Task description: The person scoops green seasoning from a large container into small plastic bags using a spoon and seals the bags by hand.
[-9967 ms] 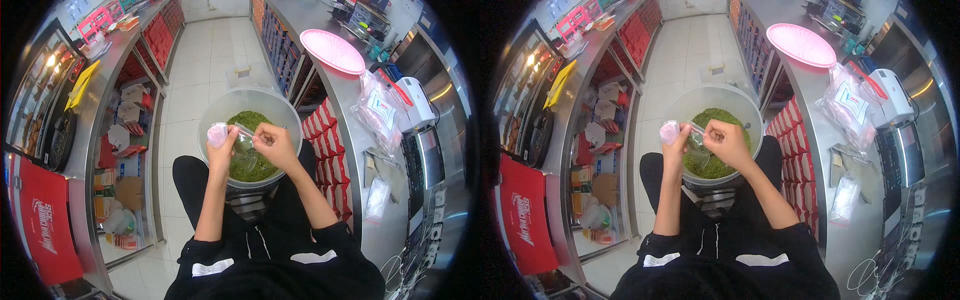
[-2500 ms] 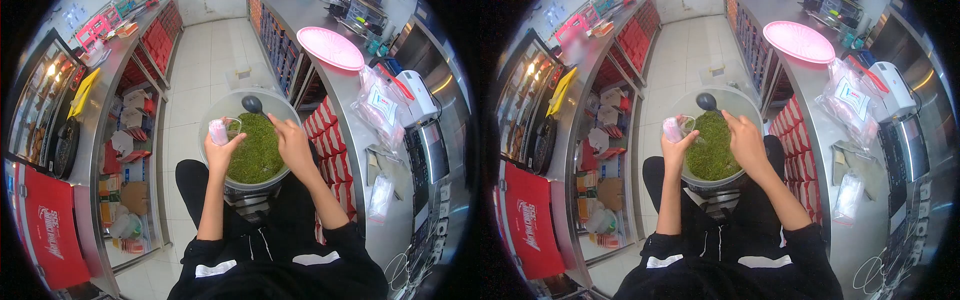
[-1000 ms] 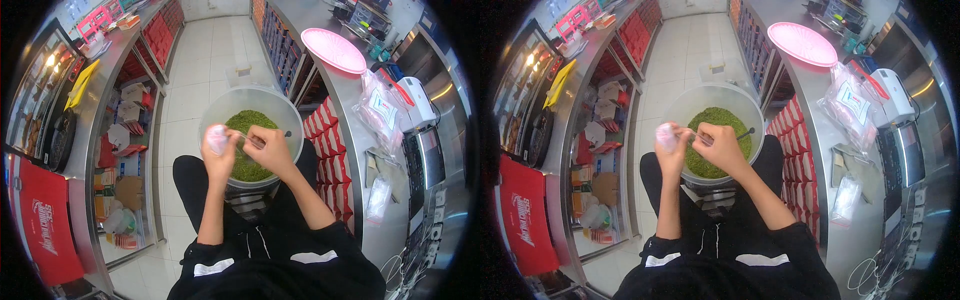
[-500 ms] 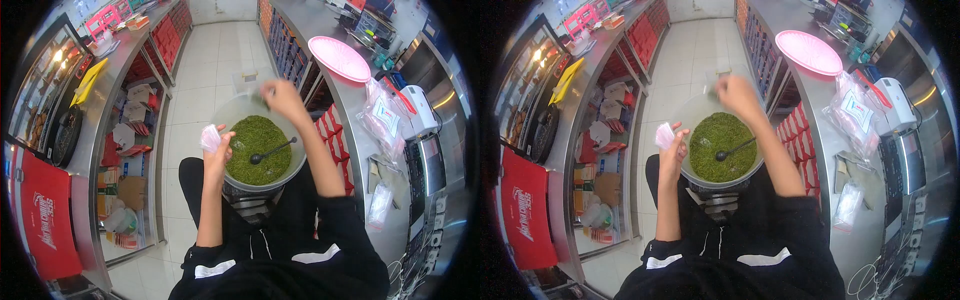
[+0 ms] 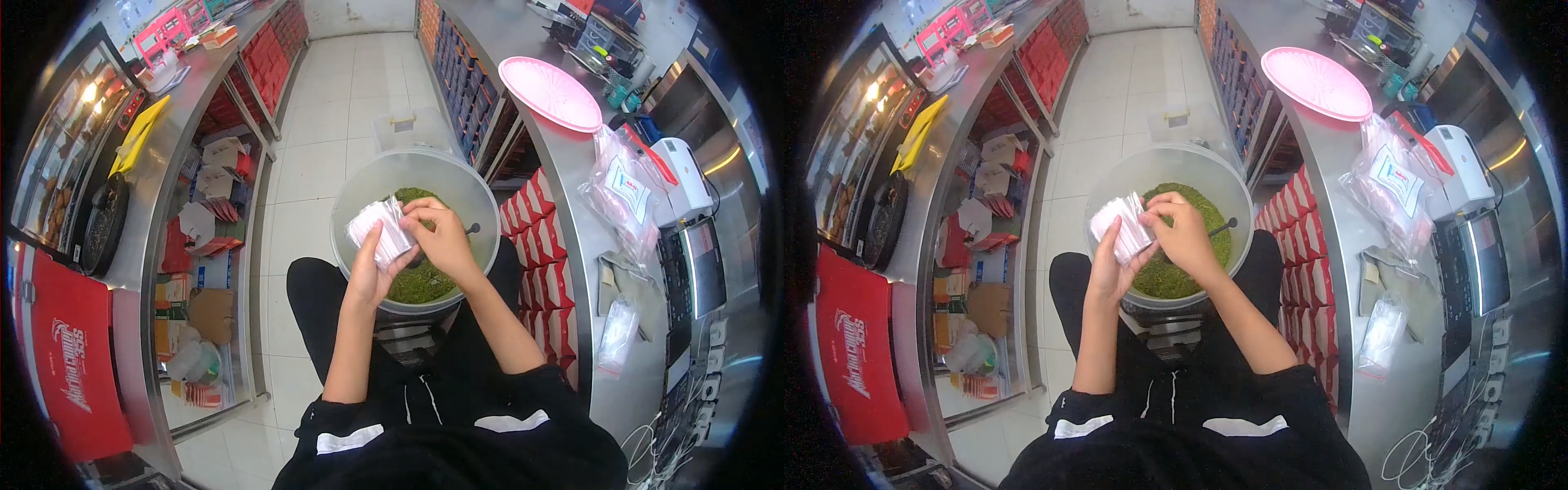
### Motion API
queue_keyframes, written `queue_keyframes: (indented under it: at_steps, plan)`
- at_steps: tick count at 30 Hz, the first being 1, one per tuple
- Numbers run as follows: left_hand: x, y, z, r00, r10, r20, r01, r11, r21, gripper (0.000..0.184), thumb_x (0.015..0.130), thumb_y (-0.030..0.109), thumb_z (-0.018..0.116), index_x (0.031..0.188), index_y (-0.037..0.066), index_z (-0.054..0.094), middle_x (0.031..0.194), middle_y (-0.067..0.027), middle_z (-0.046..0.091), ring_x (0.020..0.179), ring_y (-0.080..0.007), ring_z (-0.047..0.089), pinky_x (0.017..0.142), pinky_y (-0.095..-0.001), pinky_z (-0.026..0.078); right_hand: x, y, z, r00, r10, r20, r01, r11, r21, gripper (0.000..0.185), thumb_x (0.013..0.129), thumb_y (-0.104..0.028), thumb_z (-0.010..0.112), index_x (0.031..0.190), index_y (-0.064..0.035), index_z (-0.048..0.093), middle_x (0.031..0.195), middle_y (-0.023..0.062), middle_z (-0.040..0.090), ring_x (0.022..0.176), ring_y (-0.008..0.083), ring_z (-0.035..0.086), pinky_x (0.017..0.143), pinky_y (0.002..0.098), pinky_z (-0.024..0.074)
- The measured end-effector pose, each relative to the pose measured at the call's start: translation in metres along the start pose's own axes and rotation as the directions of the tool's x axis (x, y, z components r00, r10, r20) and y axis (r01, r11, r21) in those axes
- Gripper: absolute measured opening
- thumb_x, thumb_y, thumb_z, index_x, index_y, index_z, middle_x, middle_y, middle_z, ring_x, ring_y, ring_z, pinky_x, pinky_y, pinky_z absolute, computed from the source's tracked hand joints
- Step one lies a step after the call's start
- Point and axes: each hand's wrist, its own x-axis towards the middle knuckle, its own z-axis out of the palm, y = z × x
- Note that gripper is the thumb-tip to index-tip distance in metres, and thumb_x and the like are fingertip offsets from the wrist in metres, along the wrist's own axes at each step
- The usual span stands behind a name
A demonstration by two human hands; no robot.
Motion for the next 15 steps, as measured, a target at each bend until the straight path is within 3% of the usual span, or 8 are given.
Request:
queue_keyframes:
  at_steps: [2, 4, 5, 7, 11, 13, 14, 15]
  plan:
    - [0.000, -0.003, 0.001, 0.999, -0.022, -0.029, 0.023, 0.999, 0.026, 0.040, 0.092, 0.027, 0.037, 0.125, 0.005, 0.039, 0.117, -0.0103, 0.051, 0.103, -0.0186, 0.054, 0.084, -0.0330, 0.049, -0.004, 0.007, 0.001, 0.999, 0.042, -0.001, -0.042, 0.994, 0.104, 0.014, 0.073, -0.012, 0.063, 0.076, 0.0019, 0.062, 0.088, 0.0132, 0.055, 0.081, 0.0249, 0.056, 0.072, 0.0302, 0.0430]
    - [0.000, -0.005, 0.001, 0.997, -0.039, -0.064, 0.042, 0.998, 0.053, 0.039, 0.092, 0.027, 0.037, 0.125, 0.006, 0.040, 0.115, -0.0091, 0.052, 0.102, -0.0178, 0.055, 0.082, -0.0320, 0.049, -0.009, 0.000, 0.007, 0.976, 0.123, -0.179, -0.081, 0.972, 0.223, 0.013, 0.075, -0.011, 0.061, 0.079, 0.0014, 0.063, 0.082, 0.0119, 0.055, 0.076, 0.0234, 0.056, 0.070, 0.0300, 0.0432]
    - [-0.001, -0.008, -0.001, 0.997, 0.003, -0.073, 0.007, 0.990, 0.143, 0.039, 0.092, 0.028, 0.038, 0.125, 0.007, 0.040, 0.113, -0.0084, 0.054, 0.100, -0.0171, 0.055, 0.080, -0.0307, 0.050, -0.011, -0.005, 0.006, 0.976, 0.123, -0.178, -0.082, 0.971, 0.223, 0.013, 0.075, -0.011, 0.061, 0.079, 0.0014, 0.063, 0.082, 0.0119, 0.055, 0.076, 0.0234, 0.056, 0.070, 0.0300, 0.0432]
    - [-0.002, -0.010, 0.000, 0.994, 0.053, -0.093, -0.029, 0.970, 0.242, 0.040, 0.089, 0.024, 0.045, 0.125, 0.008, 0.040, 0.109, -0.0071, 0.056, 0.096, -0.0148, 0.057, 0.074, -0.0275, 0.050, -0.014, -0.018, 0.001, 0.975, -0.123, -0.184, 0.083, 0.974, -0.213, 0.012, 0.076, -0.010, 0.060, 0.081, 0.0012, 0.062, 0.078, 0.0110, 0.055, 0.072, 0.0216, 0.055, 0.067, 0.0299, 0.0432]
    - [-0.002, -0.006, 0.004, 0.981, 0.131, -0.143, -0.058, 0.902, 0.429, 0.039, 0.086, 0.016, 0.053, 0.122, 0.006, 0.042, 0.106, -0.0067, 0.056, 0.093, -0.0136, 0.057, 0.073, -0.0262, 0.049, -0.014, -0.015, -0.013, 0.993, -0.006, -0.115, -0.010, 0.990, -0.141, 0.009, 0.076, -0.008, 0.061, 0.079, 0.0006, 0.064, 0.079, 0.0102, 0.057, 0.071, 0.0157, 0.052, 0.066, 0.0272, 0.0416]
    - [-0.002, -0.003, 0.002, 0.971, 0.230, -0.061, -0.136, 0.747, 0.651, 0.033, 0.083, 0.009, 0.055, 0.115, 0.004, 0.048, 0.100, -0.0063, 0.057, 0.089, -0.0123, 0.056, 0.072, -0.0247, 0.047, -0.013, -0.016, -0.023, 0.995, 0.081, 0.057, -0.076, 0.993, -0.086, 0.013, 0.074, -0.010, 0.062, 0.080, 0.0015, 0.064, 0.073, 0.0099, 0.059, 0.065, 0.0172, 0.055, 0.063, 0.0276, 0.0430]
    - [-0.001, -0.001, -0.001, 0.972, 0.228, -0.061, -0.135, 0.748, 0.650, 0.033, 0.083, 0.009, 0.055, 0.115, 0.004, 0.048, 0.100, -0.0063, 0.057, 0.089, -0.0123, 0.056, 0.072, -0.0247, 0.047, -0.013, -0.016, -0.027, 0.995, 0.083, 0.056, -0.078, 0.993, -0.087, 0.013, 0.074, -0.010, 0.062, 0.080, 0.0015, 0.064, 0.073, 0.0099, 0.059, 0.065, 0.0172, 0.055, 0.063, 0.0276, 0.0430]
    - [0.002, -0.001, -0.007, 0.964, 0.265, 0.015, -0.181, 0.617, 0.766, 0.029, 0.083, 0.008, 0.055, 0.111, 0.003, 0.050, 0.096, -0.0062, 0.058, 0.085, -0.0121, 0.057, 0.070, -0.0245, 0.047, -0.013, -0.019, -0.032, 0.996, 0.091, 0.017, -0.091, 0.996, -0.021, 0.013, 0.074, -0.010, 0.062, 0.080, 0.0014, 0.064, 0.071, 0.0086, 0.061, 0.063, 0.0140, 0.055, 0.061, 0.0262, 0.0428]
